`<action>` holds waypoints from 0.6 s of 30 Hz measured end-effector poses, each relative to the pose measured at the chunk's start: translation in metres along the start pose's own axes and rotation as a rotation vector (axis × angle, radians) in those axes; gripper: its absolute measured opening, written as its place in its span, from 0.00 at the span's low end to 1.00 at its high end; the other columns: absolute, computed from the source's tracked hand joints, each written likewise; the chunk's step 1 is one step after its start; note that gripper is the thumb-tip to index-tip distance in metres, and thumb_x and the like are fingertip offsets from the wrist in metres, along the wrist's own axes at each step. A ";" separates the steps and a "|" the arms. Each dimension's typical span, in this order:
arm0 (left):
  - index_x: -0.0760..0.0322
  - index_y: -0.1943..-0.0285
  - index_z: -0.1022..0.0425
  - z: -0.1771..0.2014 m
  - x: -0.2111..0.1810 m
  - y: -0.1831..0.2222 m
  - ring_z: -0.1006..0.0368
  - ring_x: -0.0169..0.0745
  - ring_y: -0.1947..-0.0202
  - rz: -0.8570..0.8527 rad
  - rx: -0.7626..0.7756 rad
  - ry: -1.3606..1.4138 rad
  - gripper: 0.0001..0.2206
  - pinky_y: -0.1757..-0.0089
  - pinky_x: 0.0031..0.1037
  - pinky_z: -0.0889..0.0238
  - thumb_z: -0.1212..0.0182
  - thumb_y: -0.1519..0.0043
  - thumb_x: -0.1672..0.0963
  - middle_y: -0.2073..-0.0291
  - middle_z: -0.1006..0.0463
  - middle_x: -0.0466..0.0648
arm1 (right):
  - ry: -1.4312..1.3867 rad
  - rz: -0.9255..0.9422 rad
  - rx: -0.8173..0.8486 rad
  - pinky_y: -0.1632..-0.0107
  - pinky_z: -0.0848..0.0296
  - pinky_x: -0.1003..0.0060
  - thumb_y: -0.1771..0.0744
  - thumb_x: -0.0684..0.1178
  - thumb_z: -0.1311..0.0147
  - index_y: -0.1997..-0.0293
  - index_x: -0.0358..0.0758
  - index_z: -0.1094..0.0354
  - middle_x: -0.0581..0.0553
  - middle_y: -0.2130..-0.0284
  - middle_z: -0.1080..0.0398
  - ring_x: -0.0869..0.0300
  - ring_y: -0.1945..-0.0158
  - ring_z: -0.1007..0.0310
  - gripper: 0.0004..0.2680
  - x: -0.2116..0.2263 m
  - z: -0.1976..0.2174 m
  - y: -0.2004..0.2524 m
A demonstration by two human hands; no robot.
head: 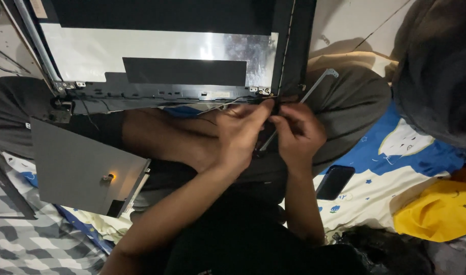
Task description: Disassembling a laptop screen assembly to remove the webcam module and its wiring.
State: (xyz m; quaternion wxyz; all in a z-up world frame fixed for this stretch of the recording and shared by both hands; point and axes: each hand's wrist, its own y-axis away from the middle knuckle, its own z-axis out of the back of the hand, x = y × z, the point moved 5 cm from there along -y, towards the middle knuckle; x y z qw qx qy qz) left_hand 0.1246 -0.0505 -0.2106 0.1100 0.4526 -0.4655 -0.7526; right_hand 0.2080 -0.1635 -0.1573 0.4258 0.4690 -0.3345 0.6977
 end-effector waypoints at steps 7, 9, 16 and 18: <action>0.68 0.76 0.18 0.000 -0.026 0.025 0.21 0.41 0.73 -0.277 0.050 0.325 0.09 0.72 0.21 0.34 0.30 0.42 0.60 0.79 0.18 0.59 | -0.111 0.030 -0.036 0.71 0.27 0.65 0.35 0.36 0.32 0.62 0.30 0.24 0.32 0.68 0.22 0.48 0.71 0.20 0.04 -0.005 0.000 -0.002; 0.69 0.75 0.18 -0.001 -0.022 0.023 0.20 0.43 0.71 -0.311 0.055 0.339 0.09 0.68 0.23 0.32 0.31 0.41 0.61 0.78 0.18 0.59 | -0.160 0.043 -0.035 0.70 0.26 0.63 0.36 0.34 0.31 0.63 0.28 0.24 0.31 0.67 0.22 0.46 0.69 0.19 0.04 -0.005 -0.001 -0.002; 0.71 0.78 0.20 -0.004 -0.029 0.029 0.22 0.38 0.76 -0.278 0.003 0.373 0.09 0.71 0.21 0.35 0.30 0.44 0.62 0.83 0.21 0.55 | -0.150 0.002 -0.014 0.68 0.24 0.60 0.34 0.41 0.32 0.59 0.28 0.25 0.32 0.68 0.23 0.47 0.67 0.20 0.06 -0.017 -0.001 0.002; 0.72 0.77 0.20 -0.004 -0.028 0.030 0.21 0.43 0.77 -0.285 0.017 0.352 0.09 0.70 0.20 0.34 0.29 0.43 0.62 0.82 0.21 0.60 | -0.180 -0.060 0.000 0.68 0.25 0.60 0.34 0.43 0.32 0.57 0.30 0.25 0.32 0.68 0.24 0.49 0.67 0.20 0.08 -0.022 -0.003 0.002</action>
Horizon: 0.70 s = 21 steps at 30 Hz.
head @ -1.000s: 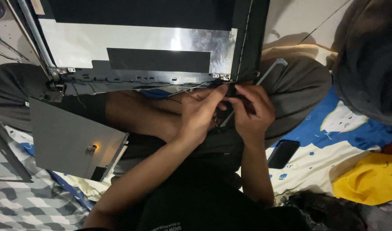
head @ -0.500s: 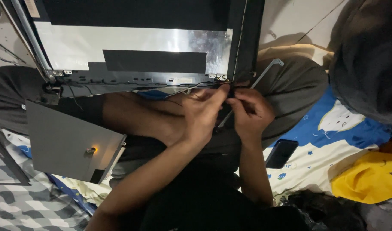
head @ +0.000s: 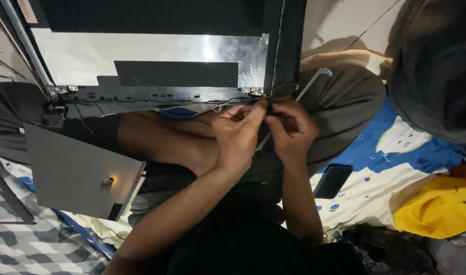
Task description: Disassembling a laptop screen assembly to remove the webcam module and its wiring.
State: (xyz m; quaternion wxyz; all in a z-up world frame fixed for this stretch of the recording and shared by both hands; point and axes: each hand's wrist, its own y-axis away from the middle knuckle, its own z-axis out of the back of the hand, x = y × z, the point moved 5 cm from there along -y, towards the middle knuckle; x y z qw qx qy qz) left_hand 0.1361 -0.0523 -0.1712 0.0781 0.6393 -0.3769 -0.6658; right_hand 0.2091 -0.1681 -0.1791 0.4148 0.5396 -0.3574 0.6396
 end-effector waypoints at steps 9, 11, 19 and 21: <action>0.75 0.75 0.20 -0.006 -0.011 0.003 0.24 0.36 0.76 0.103 -0.034 0.084 0.07 0.71 0.23 0.33 0.28 0.46 0.63 0.82 0.21 0.57 | -0.230 -0.356 0.005 0.63 0.19 0.62 0.33 0.42 0.37 0.55 0.27 0.28 0.34 0.69 0.25 0.52 0.66 0.20 0.08 -0.009 -0.004 0.001; 0.73 0.75 0.20 -0.004 -0.010 0.002 0.24 0.36 0.77 0.111 -0.028 0.065 0.07 0.71 0.22 0.33 0.28 0.46 0.62 0.82 0.21 0.57 | -0.218 -0.386 -0.005 0.64 0.18 0.62 0.33 0.42 0.37 0.56 0.28 0.28 0.35 0.69 0.25 0.51 0.67 0.19 0.07 -0.011 0.001 0.000; 0.73 0.79 0.21 0.004 0.020 -0.010 0.26 0.32 0.79 0.181 -0.094 0.010 0.07 0.74 0.23 0.36 0.30 0.49 0.63 0.85 0.23 0.52 | -0.225 -0.448 -0.056 0.61 0.15 0.60 0.32 0.38 0.39 0.57 0.26 0.27 0.37 0.69 0.24 0.51 0.63 0.17 0.04 -0.002 -0.002 0.004; 0.58 0.78 0.16 0.006 0.025 -0.017 0.22 0.40 0.81 0.316 -0.082 -0.259 0.07 0.78 0.27 0.36 0.26 0.50 0.54 0.85 0.21 0.51 | -0.110 -0.405 -0.053 0.61 0.15 0.53 0.32 0.40 0.38 0.54 0.26 0.27 0.31 0.68 0.25 0.46 0.63 0.18 0.06 0.008 -0.003 0.002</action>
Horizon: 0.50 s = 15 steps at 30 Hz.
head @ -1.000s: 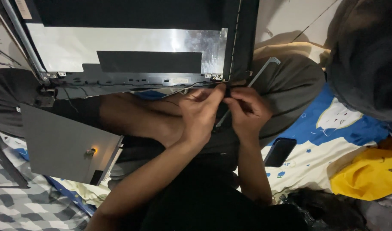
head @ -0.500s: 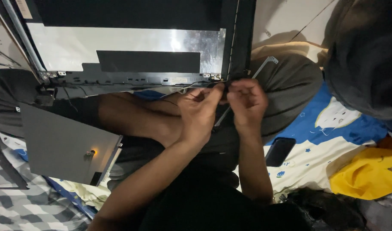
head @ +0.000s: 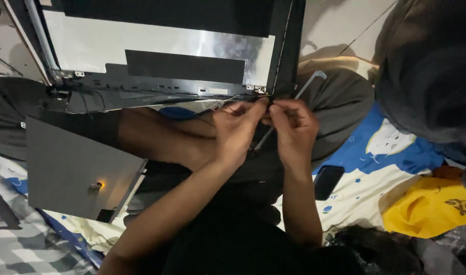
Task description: Disassembling a laptop screen assembly to remove the webcam module and its wiring.
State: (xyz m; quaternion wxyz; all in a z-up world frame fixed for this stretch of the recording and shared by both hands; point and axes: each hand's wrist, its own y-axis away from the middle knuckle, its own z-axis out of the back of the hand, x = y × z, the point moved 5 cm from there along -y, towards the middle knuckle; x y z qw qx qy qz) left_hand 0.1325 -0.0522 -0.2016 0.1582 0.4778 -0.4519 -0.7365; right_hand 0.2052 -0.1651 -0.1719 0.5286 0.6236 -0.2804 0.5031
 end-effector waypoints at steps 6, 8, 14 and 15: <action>0.57 0.70 0.14 0.007 0.007 0.000 0.26 0.40 0.85 0.044 0.105 -0.098 0.10 0.81 0.28 0.34 0.27 0.48 0.50 0.85 0.22 0.48 | -0.040 0.005 -0.028 0.59 0.14 0.52 0.31 0.43 0.38 0.53 0.27 0.28 0.33 0.66 0.25 0.45 0.60 0.18 0.08 -0.012 0.006 0.006; 0.57 0.71 0.14 0.010 -0.001 0.005 0.26 0.39 0.86 0.043 0.115 -0.107 0.09 0.83 0.28 0.36 0.27 0.48 0.50 0.85 0.23 0.48 | -0.052 0.014 -0.026 0.60 0.14 0.51 0.31 0.42 0.38 0.52 0.27 0.28 0.33 0.65 0.25 0.44 0.60 0.18 0.08 -0.018 0.008 0.006; 0.63 0.71 0.15 0.010 -0.010 0.005 0.24 0.40 0.82 0.078 0.183 -0.040 0.10 0.85 0.26 0.39 0.28 0.46 0.52 0.83 0.21 0.53 | 0.066 0.220 0.069 0.61 0.16 0.48 0.33 0.37 0.36 0.48 0.25 0.29 0.28 0.59 0.26 0.37 0.56 0.20 0.10 0.003 -0.001 0.008; 0.63 0.72 0.15 0.010 -0.005 0.001 0.25 0.38 0.83 0.076 0.188 -0.033 0.10 0.86 0.26 0.40 0.27 0.46 0.52 0.84 0.23 0.52 | 0.134 0.284 0.092 0.61 0.16 0.48 0.35 0.34 0.33 0.47 0.26 0.29 0.28 0.57 0.26 0.37 0.57 0.20 0.13 0.011 -0.004 0.010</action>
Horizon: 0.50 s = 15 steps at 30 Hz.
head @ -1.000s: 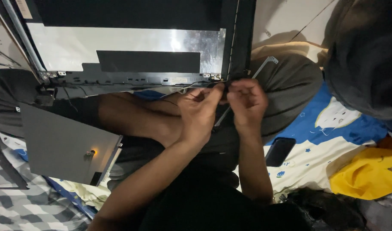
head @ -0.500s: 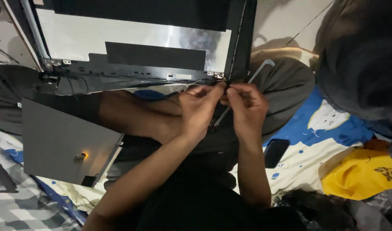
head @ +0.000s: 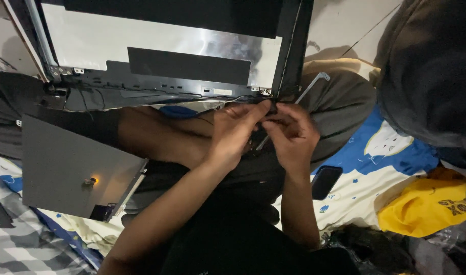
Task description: Disassembling a laptop screen assembly to remove the webcam module and its wiring.
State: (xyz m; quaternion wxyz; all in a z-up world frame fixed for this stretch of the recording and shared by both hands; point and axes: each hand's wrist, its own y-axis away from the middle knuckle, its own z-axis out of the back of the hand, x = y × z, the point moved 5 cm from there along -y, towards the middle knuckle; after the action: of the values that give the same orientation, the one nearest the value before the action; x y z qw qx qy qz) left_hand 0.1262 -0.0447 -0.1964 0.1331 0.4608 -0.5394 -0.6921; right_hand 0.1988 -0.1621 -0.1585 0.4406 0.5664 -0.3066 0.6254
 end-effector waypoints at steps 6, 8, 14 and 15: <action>0.67 0.69 0.15 0.007 -0.026 0.023 0.26 0.38 0.79 0.090 0.074 0.089 0.12 0.84 0.32 0.37 0.26 0.47 0.52 0.80 0.21 0.55 | 0.022 0.066 0.100 0.60 0.16 0.47 0.35 0.29 0.38 0.45 0.24 0.31 0.28 0.54 0.27 0.36 0.57 0.20 0.13 0.001 0.002 -0.001; 0.69 0.65 0.15 0.013 -0.036 0.032 0.33 0.32 0.80 0.143 0.113 0.117 0.15 0.83 0.25 0.34 0.30 0.44 0.51 0.79 0.23 0.53 | 0.035 0.045 0.088 0.61 0.16 0.48 0.35 0.30 0.38 0.48 0.25 0.30 0.29 0.56 0.26 0.37 0.60 0.20 0.11 -0.003 0.002 -0.002; 0.72 0.52 0.17 0.020 -0.034 0.030 0.37 0.27 0.72 0.238 0.239 0.284 0.18 0.70 0.33 0.21 0.35 0.41 0.51 0.73 0.28 0.47 | 0.073 -0.029 0.033 0.62 0.16 0.50 0.34 0.29 0.40 0.51 0.24 0.28 0.26 0.60 0.24 0.36 0.62 0.20 0.08 -0.011 0.004 0.006; 0.73 0.54 0.16 0.021 -0.026 0.023 0.35 0.29 0.73 0.207 0.233 0.305 0.14 0.71 0.39 0.20 0.31 0.43 0.56 0.74 0.27 0.50 | 0.073 -0.028 0.018 0.62 0.16 0.50 0.34 0.29 0.39 0.52 0.23 0.28 0.27 0.61 0.23 0.38 0.62 0.19 0.08 -0.012 0.005 0.007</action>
State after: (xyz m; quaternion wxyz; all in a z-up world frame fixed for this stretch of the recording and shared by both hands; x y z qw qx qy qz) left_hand 0.1168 -0.0224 -0.1634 0.2293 0.5144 -0.6340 -0.5300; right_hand 0.1945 -0.1717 -0.1691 0.4550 0.5515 -0.2765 0.6421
